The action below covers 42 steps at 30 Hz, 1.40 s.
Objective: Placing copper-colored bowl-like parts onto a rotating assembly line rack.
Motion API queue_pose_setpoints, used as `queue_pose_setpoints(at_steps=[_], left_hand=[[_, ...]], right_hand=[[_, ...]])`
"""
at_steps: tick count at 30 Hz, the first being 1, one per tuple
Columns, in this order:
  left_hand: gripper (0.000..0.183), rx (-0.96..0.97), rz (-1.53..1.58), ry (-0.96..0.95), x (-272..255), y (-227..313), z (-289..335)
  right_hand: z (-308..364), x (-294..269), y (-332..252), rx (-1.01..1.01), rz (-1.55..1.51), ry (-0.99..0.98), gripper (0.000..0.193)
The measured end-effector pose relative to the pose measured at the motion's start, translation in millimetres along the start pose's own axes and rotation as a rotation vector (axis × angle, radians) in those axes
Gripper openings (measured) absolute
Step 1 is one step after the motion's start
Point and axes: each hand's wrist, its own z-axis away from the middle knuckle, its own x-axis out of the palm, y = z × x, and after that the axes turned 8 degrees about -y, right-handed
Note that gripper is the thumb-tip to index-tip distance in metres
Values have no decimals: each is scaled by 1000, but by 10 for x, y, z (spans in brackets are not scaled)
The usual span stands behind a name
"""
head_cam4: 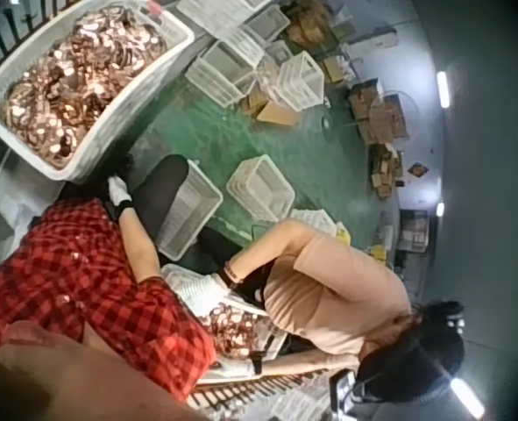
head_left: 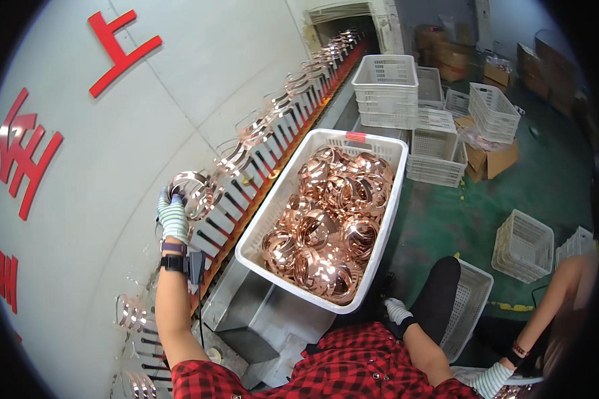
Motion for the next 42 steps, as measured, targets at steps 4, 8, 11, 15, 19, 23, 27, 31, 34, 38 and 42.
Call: queue_pose_setpoints(at_steps=[4, 8, 11, 15, 19, 23, 27, 31, 34, 38, 42], left_hand=[[27, -398, 106, -24, -522, -868, -452], [40, -827, 290, -123, 221, -543, -172], [39, -804, 726, -237, -311, -768, -147], [41, -407, 56, -63, -655, -722, -144], [49, 127, -217, -87, 242, 379, 117], [46, 43, 159, -183, 777, 529, 40], [27, -164, 228, -59, 1012, -27, -399], [27, -432, 432, 50, 890, -507, -782], [36, -549, 510, -131, 889, -608, -822], [47, -777, 737, -150, 848, -561, -487], [39, -642, 459, -204, 359, -579, -388]], right_hand=[[-175, 41, 157, -46, -128, -16, 28], [-15, -127, 143, 23, -113, 87, 27], [-4, -36, 83, -29, 3, 19, 26], [-80, 38, 35, 4, 31, -19, 25], [-129, -104, 142, 91, 7, -24, 25], [-136, -87, 133, 95, 26, -17, 26], [-20, -47, 57, 11, 4, 7, 29], [38, -17, -18, 62, -72, -1, 30], [52, -33, -9, 49, -156, 7, 30], [72, -52, -14, 76, -120, 33, 29], [-22, 10, 27, 35, -52, -35, 27]])
